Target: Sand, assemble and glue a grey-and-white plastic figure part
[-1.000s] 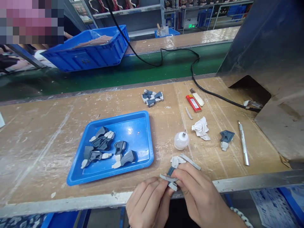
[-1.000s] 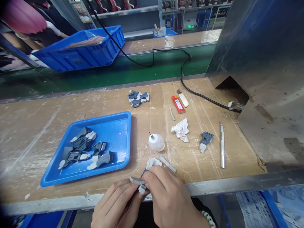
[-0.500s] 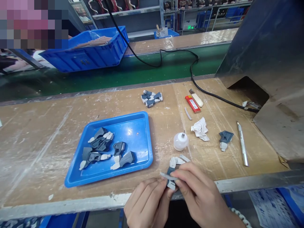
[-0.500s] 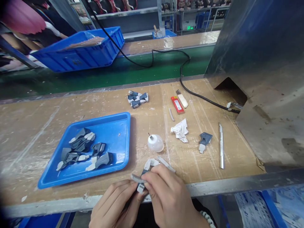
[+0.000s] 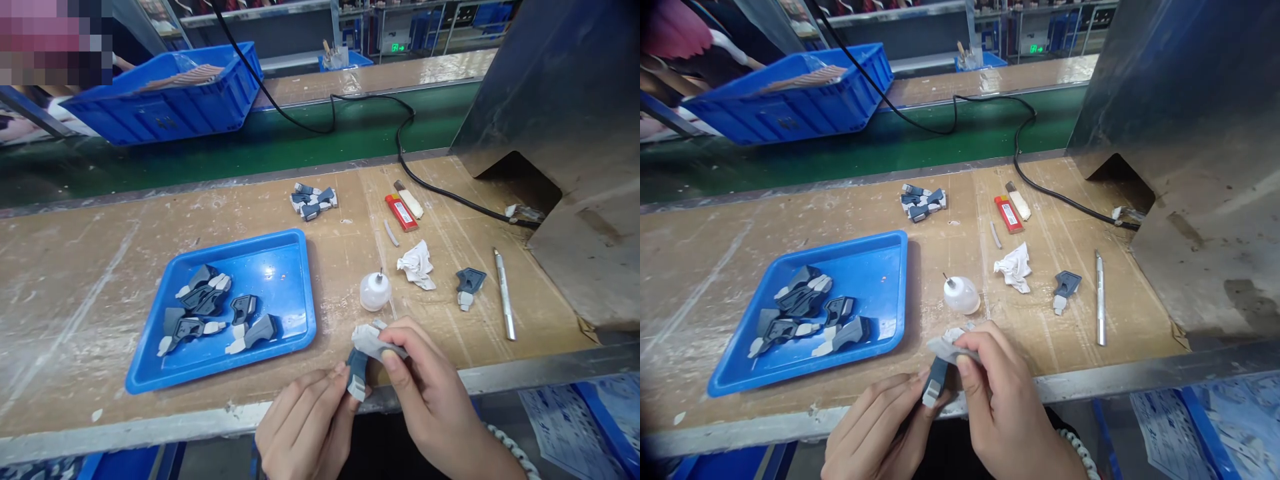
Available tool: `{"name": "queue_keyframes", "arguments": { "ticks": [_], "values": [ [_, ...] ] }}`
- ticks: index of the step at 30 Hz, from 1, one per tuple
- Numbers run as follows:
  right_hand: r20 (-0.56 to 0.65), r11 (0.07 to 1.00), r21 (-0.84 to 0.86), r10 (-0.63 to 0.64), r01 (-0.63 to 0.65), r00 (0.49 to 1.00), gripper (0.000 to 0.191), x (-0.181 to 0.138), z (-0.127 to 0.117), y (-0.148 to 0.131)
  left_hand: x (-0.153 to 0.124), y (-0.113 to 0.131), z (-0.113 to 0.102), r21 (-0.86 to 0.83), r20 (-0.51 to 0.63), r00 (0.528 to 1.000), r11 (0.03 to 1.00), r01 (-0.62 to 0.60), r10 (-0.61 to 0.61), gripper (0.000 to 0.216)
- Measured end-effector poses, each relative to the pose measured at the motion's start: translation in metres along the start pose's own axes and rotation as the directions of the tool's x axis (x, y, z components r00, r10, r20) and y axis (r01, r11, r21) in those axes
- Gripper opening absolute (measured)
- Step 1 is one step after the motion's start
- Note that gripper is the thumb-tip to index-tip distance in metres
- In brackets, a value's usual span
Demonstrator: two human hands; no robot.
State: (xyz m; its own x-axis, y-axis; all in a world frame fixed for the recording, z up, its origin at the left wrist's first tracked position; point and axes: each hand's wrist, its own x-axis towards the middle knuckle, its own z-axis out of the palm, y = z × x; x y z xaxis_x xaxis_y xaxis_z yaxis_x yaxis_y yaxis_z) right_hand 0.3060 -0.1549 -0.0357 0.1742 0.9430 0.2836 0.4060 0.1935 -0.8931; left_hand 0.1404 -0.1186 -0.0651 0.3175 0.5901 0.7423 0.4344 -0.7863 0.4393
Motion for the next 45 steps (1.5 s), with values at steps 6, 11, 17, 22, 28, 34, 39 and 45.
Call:
{"name": "queue_keyframes", "arguments": {
  "ticks": [6,11,17,22,28,34,39,45],
  "values": [
    [0.095,0.989,-0.087,-0.111,0.119,0.989,0.017,-0.001,0.007,-0.002,0.002,0.002,0.0,0.002,0.001,1.0,1.0,0.012,-0.012,0.024],
    [0.158,0.942,-0.213,-0.23,0.26,0.96,0.024,-0.003,0.008,-0.001,0.0,0.003,0.0,0.016,0.003,1.0,1.0,0.005,-0.005,0.023],
    [0.173,0.983,-0.112,-0.127,0.148,0.977,0.022,-0.004,0.0,0.002,-0.001,0.001,0.001,0.04,-0.007,1.0,0.999,0.02,-0.02,0.029],
    [-0.027,1.0,-0.006,-0.026,0.026,0.999,0.016,-0.005,0.002,0.002,-0.002,-0.001,-0.001,0.045,0.012,0.999,0.999,0.03,-0.031,0.03],
    [0.058,0.979,-0.132,-0.146,0.152,0.988,0.021,-0.004,0.01,-0.001,0.002,0.002,0.001,0.037,0.014,1.0,0.999,0.014,-0.015,0.023],
    [0.191,0.966,-0.18,-0.149,0.184,0.97,0.024,-0.001,0.004,-0.005,0.002,0.006,0.004,0.04,-0.06,0.998,0.999,0.023,-0.02,0.021],
    [0.199,0.99,-0.117,-0.057,0.081,0.978,0.02,-0.004,-0.004,-0.003,0.001,0.005,0.006,0.043,-0.05,0.998,0.998,0.041,-0.038,0.03],
    [-0.039,0.998,0.04,0.041,-0.039,0.998,0.014,-0.001,-0.001,-0.001,0.003,0.005,0.005,0.031,-0.05,0.998,0.999,0.042,-0.04,0.03]
  ]
}}
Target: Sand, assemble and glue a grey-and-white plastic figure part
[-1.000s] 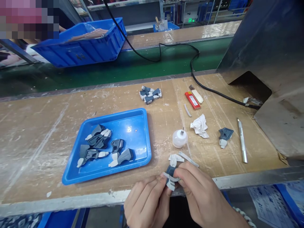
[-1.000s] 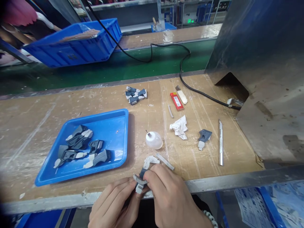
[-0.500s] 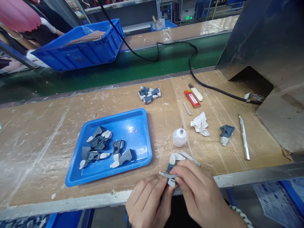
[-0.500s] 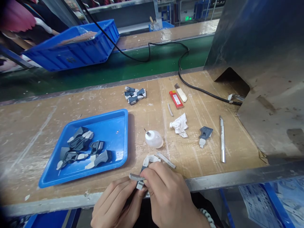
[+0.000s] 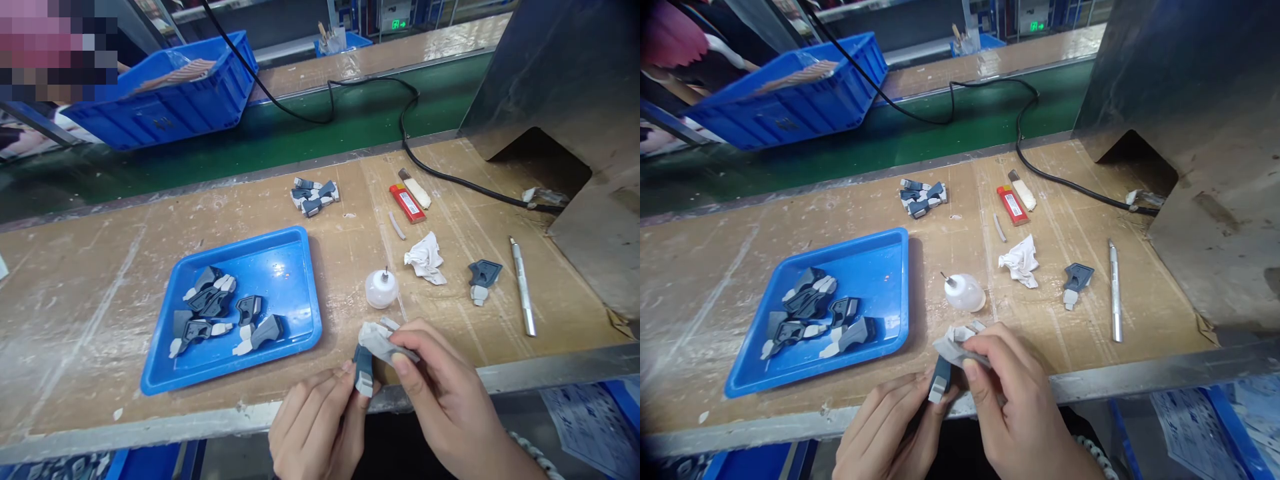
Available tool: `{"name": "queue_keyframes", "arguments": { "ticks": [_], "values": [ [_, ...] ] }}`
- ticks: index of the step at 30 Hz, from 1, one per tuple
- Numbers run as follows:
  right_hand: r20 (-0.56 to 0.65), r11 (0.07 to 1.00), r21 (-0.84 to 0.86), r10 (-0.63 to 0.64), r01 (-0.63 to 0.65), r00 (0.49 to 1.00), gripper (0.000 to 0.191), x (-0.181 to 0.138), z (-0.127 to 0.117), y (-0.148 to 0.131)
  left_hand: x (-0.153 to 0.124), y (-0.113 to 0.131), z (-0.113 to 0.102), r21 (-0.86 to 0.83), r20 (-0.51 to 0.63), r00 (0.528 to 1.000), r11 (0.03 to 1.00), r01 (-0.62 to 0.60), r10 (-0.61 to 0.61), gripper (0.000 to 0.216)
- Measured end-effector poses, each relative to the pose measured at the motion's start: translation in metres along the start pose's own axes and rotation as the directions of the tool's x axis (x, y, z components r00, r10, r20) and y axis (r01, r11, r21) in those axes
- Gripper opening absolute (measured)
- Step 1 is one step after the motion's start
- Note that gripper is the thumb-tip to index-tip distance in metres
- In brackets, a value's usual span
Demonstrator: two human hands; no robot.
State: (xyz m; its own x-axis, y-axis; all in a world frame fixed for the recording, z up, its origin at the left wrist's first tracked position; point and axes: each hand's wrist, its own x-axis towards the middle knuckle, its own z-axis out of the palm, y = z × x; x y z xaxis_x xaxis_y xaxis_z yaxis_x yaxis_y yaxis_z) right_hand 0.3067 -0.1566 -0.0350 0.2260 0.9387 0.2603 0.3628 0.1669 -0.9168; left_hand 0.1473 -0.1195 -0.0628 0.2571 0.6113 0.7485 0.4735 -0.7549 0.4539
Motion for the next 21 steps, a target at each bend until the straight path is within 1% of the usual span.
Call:
{"name": "queue_keyframes", "arguments": {
  "ticks": [2,5,6,10,12,13,16,17,18,21],
  "values": [
    [0.047,0.999,0.0,-0.046,0.046,0.998,0.015,0.0,0.002,0.0,0.001,0.0,0.0,0.006,0.007,1.0,1.0,-0.003,0.003,0.029],
    [0.12,0.991,-0.059,-0.109,0.117,0.987,0.018,-0.001,0.007,-0.001,0.001,0.0,-0.001,0.01,0.004,1.0,1.0,-0.009,0.009,0.026],
    [0.127,0.987,-0.088,-0.126,0.138,0.984,0.019,-0.001,0.008,0.0,0.001,0.0,-0.001,0.01,0.003,1.0,1.0,-0.011,0.011,0.025],
    [0.088,0.946,-0.213,-0.233,0.246,0.969,0.024,-0.002,0.012,0.0,0.001,0.0,0.001,0.007,0.007,1.0,1.0,-0.006,0.006,0.025],
    [0.115,0.937,-0.224,-0.247,0.267,0.962,0.026,-0.001,0.011,-0.001,0.001,0.001,0.001,0.002,0.003,1.0,1.0,0.005,-0.005,0.024],
    [0.145,0.945,-0.205,-0.227,0.254,0.963,0.026,0.0,0.01,-0.002,0.001,0.002,0.001,0.001,-0.002,1.0,1.0,0.006,-0.006,0.023],
    [0.231,0.982,-0.112,-0.124,0.153,0.965,0.022,0.003,0.006,-0.004,0.001,0.003,0.002,0.01,-0.023,1.0,1.0,0.002,-0.002,0.021],
    [0.235,0.989,-0.081,-0.099,0.121,0.967,0.02,0.004,0.005,-0.004,0.001,0.003,0.002,0.014,-0.024,1.0,1.0,0.003,-0.002,0.022],
    [0.208,0.995,-0.052,-0.076,0.088,0.975,0.018,0.004,0.004,-0.004,0.001,0.003,0.002,0.017,-0.024,1.0,1.0,0.002,-0.001,0.023],
    [0.052,0.999,0.016,-0.03,0.029,0.998,0.014,0.002,0.005,-0.001,0.001,0.002,0.001,0.012,-0.009,1.0,1.0,-0.004,0.005,0.028]
  ]
}}
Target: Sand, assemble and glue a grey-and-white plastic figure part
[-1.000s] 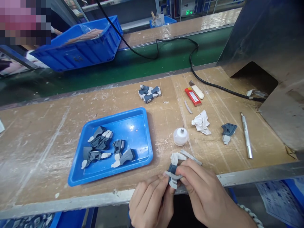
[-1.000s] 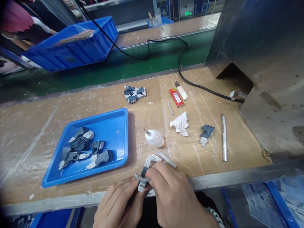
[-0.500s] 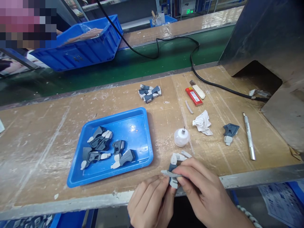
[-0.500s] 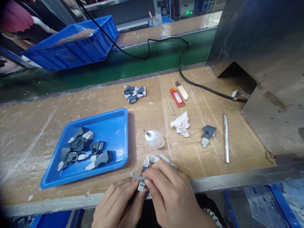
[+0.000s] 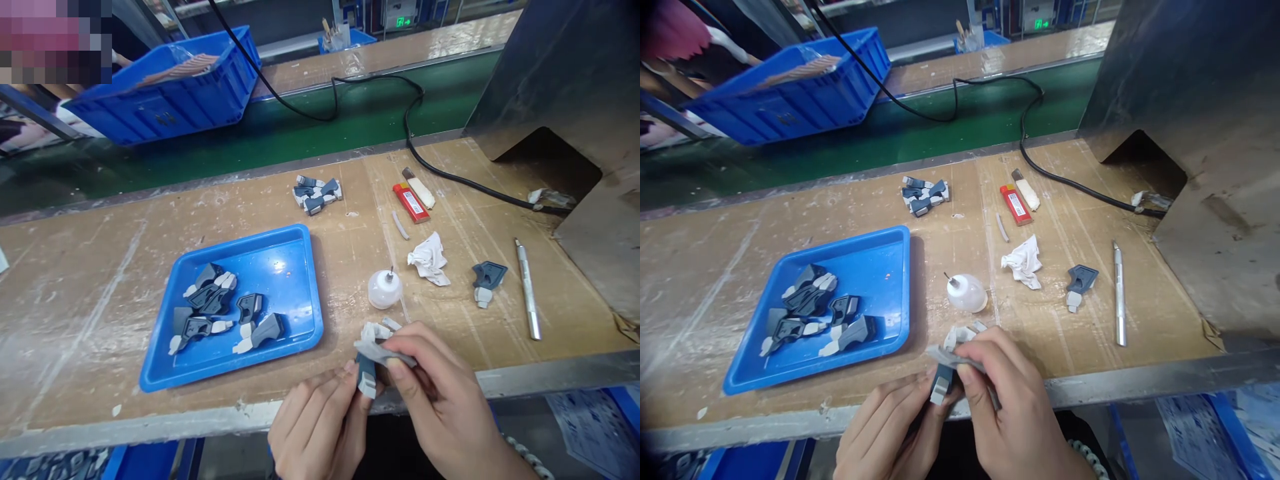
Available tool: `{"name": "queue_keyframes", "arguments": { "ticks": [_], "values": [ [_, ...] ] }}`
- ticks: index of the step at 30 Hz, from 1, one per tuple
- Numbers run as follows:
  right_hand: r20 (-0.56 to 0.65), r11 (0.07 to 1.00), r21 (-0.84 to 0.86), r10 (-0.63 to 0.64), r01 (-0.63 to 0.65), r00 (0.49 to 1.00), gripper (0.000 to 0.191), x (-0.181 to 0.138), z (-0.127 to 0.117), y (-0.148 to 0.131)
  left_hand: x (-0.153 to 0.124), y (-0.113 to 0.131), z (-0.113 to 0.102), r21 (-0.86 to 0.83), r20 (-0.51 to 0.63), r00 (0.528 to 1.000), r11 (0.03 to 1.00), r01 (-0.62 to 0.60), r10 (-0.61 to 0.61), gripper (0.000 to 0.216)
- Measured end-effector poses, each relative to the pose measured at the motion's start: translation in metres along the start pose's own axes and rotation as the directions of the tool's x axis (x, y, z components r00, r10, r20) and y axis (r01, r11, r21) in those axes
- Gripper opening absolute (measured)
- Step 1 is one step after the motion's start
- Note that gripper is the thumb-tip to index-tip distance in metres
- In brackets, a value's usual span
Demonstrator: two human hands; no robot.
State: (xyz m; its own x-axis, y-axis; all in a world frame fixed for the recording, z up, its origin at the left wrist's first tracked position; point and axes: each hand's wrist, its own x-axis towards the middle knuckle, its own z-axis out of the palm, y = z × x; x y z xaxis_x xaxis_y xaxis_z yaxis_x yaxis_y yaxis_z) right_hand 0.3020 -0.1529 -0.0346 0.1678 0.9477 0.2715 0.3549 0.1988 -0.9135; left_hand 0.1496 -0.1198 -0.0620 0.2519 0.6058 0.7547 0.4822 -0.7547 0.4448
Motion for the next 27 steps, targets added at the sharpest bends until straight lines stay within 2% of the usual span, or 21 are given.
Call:
{"name": "queue_keyframes", "arguments": {
  "ticks": [2,7,9,14,16,19,21,25,27],
  "values": [
    [-0.03,1.0,-0.001,-0.012,0.012,0.999,0.015,-0.002,0.002,0.002,0.0,-0.001,0.0,-0.004,0.003,1.0,1.0,-0.002,0.002,0.029],
    [0.024,0.956,-0.221,-0.194,0.194,0.981,0.022,-0.005,0.006,0.003,-0.001,0.0,-0.001,0.007,0.009,1.0,1.0,0.007,-0.007,0.026],
    [0.061,0.944,-0.244,-0.214,0.222,0.975,0.024,-0.004,0.005,0.001,-0.001,0.0,-0.002,0.007,0.014,1.0,1.0,0.007,-0.008,0.025],
    [0.22,0.994,-0.074,-0.062,0.08,0.974,0.023,0.003,-0.005,-0.003,-0.002,-0.001,-0.003,-0.005,0.012,1.0,1.0,-0.007,0.007,0.024],
    [0.182,1.0,0.003,-0.013,0.012,0.983,0.019,0.004,-0.006,-0.003,-0.002,-0.001,-0.002,0.004,0.015,1.0,1.0,-0.013,0.013,0.026],
    [0.056,0.998,0.046,0.04,-0.043,0.998,0.016,0.0,-0.003,0.001,-0.001,-0.002,-0.001,0.007,0.025,0.999,1.0,-0.022,0.022,0.03],
    [0.03,1.0,-0.003,-0.008,0.008,1.0,0.018,-0.002,0.001,0.003,0.0,-0.002,-0.001,0.002,0.022,0.999,1.0,-0.027,0.027,0.03],
    [0.038,0.959,-0.184,-0.211,0.215,0.977,0.026,-0.004,0.006,0.003,-0.001,-0.003,-0.003,0.001,0.026,1.0,1.0,-0.016,0.016,0.024],
    [0.089,0.965,-0.156,-0.196,0.208,0.977,0.027,-0.003,0.003,0.001,-0.003,-0.003,-0.004,0.005,0.046,0.999,1.0,-0.013,0.013,0.022]
  ]
}}
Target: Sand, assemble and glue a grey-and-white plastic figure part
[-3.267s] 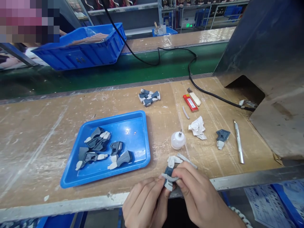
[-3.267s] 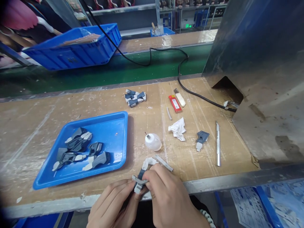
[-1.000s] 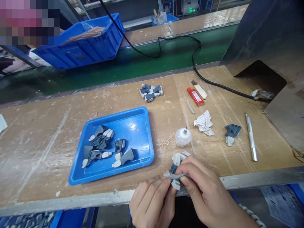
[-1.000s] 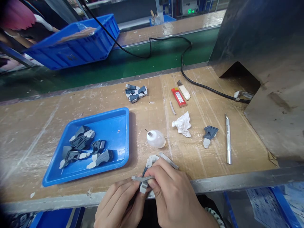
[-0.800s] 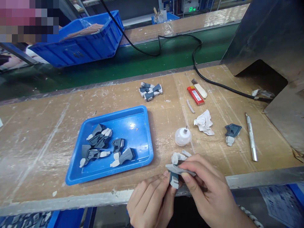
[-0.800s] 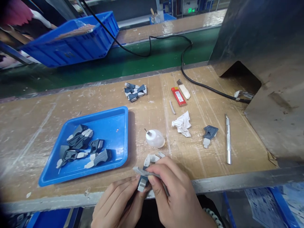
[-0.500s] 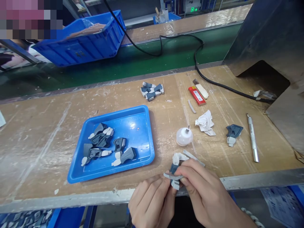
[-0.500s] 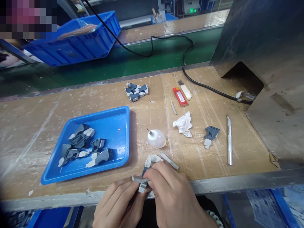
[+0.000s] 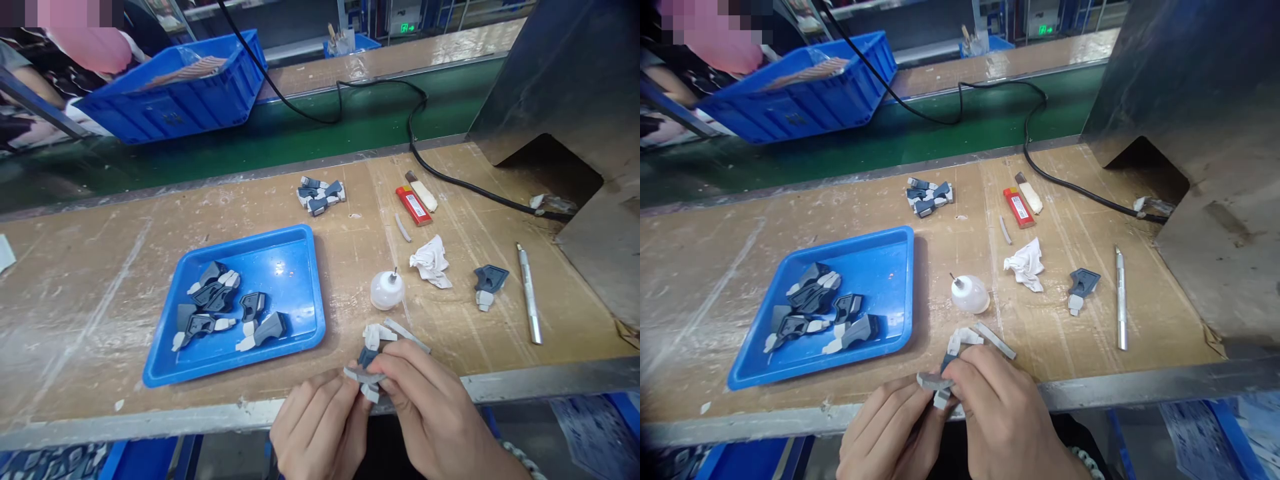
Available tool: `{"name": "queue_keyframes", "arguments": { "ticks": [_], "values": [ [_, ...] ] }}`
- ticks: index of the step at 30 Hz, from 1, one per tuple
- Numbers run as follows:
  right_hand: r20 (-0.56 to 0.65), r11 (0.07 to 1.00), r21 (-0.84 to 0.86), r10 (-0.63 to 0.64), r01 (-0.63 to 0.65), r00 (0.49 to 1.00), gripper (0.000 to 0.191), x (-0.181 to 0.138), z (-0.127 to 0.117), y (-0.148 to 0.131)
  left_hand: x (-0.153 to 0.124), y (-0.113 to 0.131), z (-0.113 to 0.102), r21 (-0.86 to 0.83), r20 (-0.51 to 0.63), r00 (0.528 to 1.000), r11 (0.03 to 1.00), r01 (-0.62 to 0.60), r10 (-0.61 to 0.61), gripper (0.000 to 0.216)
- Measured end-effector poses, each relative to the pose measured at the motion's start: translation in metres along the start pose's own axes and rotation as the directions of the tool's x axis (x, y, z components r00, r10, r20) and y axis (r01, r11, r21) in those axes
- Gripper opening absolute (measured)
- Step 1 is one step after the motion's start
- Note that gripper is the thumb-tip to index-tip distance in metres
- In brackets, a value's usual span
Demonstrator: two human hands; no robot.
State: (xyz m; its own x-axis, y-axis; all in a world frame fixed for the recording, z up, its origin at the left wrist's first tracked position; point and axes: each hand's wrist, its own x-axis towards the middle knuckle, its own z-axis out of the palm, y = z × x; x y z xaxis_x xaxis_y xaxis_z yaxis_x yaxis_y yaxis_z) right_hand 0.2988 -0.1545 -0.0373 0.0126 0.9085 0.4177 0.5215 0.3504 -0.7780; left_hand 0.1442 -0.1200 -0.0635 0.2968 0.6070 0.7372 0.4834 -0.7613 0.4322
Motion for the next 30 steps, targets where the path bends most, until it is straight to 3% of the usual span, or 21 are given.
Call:
{"name": "queue_keyframes", "arguments": {
  "ticks": [3,7,9,13,15,18,22,24,28,30],
  "values": [
    [0.123,0.982,0.147,0.104,-0.121,0.987,0.021,0.003,-0.006,0.0,-0.002,0.0,0.0,0.007,0.003,1.0,1.0,-0.004,0.004,0.021],
    [0.005,0.954,0.212,0.217,-0.213,0.976,0.015,0.001,-0.005,0.004,-0.001,0.001,0.002,0.009,-0.02,1.0,1.0,0.017,-0.017,0.025],
    [-0.013,0.969,0.17,0.184,-0.179,0.983,0.017,-0.002,-0.001,0.007,-0.001,0.002,0.002,0.005,-0.015,1.0,1.0,0.01,-0.01,0.026],
    [0.009,1.0,-0.02,-0.011,0.011,1.0,0.027,-0.005,0.005,0.006,0.0,0.002,0.0,0.016,-0.01,1.0,1.0,0.005,-0.005,0.021],
    [0.035,1.0,-0.011,-0.017,0.017,0.999,0.027,-0.003,0.003,0.004,0.001,0.003,-0.001,0.013,0.002,1.0,1.0,0.007,-0.007,0.019],
    [0.107,0.989,0.121,0.078,-0.091,0.991,0.023,0.001,-0.004,0.001,0.001,0.003,0.0,0.006,-0.001,1.0,1.0,0.019,-0.019,0.019],
    [-0.005,0.956,0.204,0.218,-0.212,0.976,0.015,0.001,-0.006,0.005,0.0,0.001,0.002,0.005,-0.028,1.0,1.0,0.007,-0.006,0.025],
    [-0.036,0.972,0.158,0.183,-0.175,0.982,0.015,-0.003,-0.001,0.009,-0.001,0.0,0.003,0.006,-0.023,1.0,1.0,-0.006,0.006,0.026],
    [-0.056,0.996,-0.088,-0.024,0.019,0.998,0.025,-0.012,0.009,0.012,-0.001,-0.001,0.001,0.004,-0.023,0.999,1.0,-0.026,0.026,0.023],
    [-0.028,0.991,-0.122,-0.05,0.047,0.998,0.028,-0.013,0.01,0.01,-0.001,0.0,0.0,-0.004,-0.021,1.0,1.0,-0.019,0.019,0.023]
  ]
}}
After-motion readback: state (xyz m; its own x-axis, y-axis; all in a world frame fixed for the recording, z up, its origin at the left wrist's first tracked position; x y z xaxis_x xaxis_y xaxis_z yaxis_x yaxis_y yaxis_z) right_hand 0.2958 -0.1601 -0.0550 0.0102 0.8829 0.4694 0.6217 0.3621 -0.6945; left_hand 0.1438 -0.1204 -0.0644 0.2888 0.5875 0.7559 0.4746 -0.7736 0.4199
